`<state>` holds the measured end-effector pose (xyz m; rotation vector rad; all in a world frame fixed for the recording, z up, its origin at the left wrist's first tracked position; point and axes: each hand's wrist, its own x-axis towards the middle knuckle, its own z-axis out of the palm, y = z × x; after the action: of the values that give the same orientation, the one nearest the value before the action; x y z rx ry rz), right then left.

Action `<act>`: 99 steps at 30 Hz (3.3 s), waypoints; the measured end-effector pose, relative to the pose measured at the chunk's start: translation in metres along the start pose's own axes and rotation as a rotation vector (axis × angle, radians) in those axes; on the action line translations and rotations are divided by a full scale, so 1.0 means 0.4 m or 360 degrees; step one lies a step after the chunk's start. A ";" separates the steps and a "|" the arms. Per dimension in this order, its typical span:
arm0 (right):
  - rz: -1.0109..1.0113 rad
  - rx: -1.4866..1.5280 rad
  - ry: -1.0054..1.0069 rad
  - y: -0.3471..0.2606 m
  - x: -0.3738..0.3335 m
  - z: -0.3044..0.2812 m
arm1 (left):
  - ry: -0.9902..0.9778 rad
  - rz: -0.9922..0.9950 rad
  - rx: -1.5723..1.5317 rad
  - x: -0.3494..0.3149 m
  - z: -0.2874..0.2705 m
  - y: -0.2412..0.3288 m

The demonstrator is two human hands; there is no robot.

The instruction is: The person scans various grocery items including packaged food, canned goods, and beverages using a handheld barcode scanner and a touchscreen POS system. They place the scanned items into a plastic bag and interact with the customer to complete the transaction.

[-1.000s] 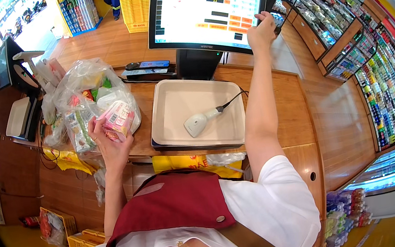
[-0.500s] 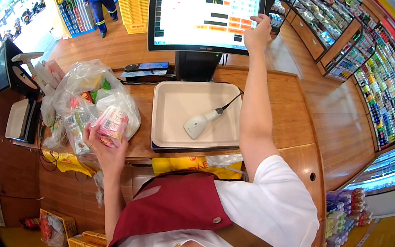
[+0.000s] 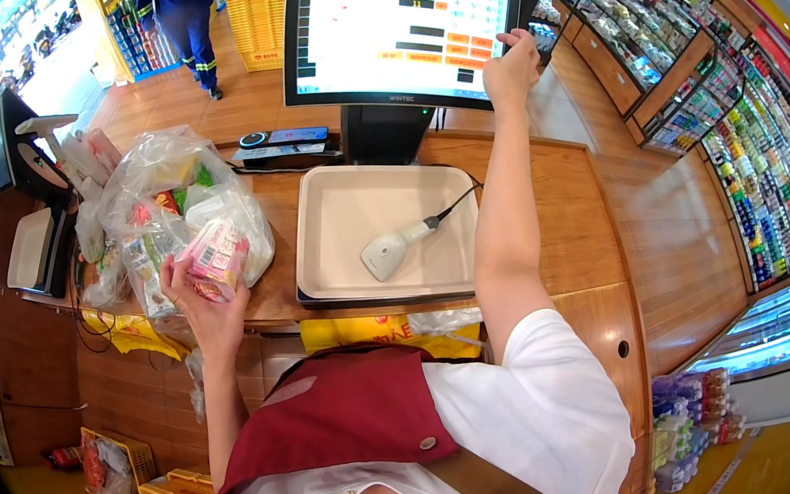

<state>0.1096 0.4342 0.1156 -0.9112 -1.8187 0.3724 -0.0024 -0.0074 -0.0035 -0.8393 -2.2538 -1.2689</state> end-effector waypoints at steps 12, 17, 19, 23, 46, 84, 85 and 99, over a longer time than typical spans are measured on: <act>-0.0039 -0.0022 0.0003 0.007 0.006 0.026 | 0.0002 0.0020 0.0003 -0.008 -0.001 -0.013; -0.0043 -0.0031 -0.0006 0.000 0.004 0.026 | 0.0002 0.0008 0.0026 -0.010 -0.002 -0.011; -0.0057 -0.0052 -0.0001 0.005 0.007 0.027 | 0.0003 0.0015 0.0014 -0.010 0.000 -0.012; -0.0041 -0.0092 -0.0049 0.010 0.013 0.036 | 0.0006 0.0029 0.0030 -0.009 -0.001 -0.007; -0.0053 -0.0067 0.0025 0.005 0.019 0.020 | 0.0012 0.0031 0.0020 -0.007 -0.002 -0.006; 0.0012 0.0007 -0.0105 0.032 -0.113 0.014 | -0.0012 0.0026 0.0019 -0.011 -0.003 -0.010; -0.0016 -0.0003 -0.0092 0.024 -0.113 0.012 | -0.0009 0.0031 0.0024 -0.012 -0.003 -0.008; -0.0075 -0.0073 0.0006 0.010 -0.058 0.007 | 0.0034 0.0010 0.0036 -0.020 -0.008 -0.013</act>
<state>0.1132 0.4203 0.0965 -0.8981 -1.8486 0.3002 0.0000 -0.0146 -0.0099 -0.8205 -2.2432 -1.2414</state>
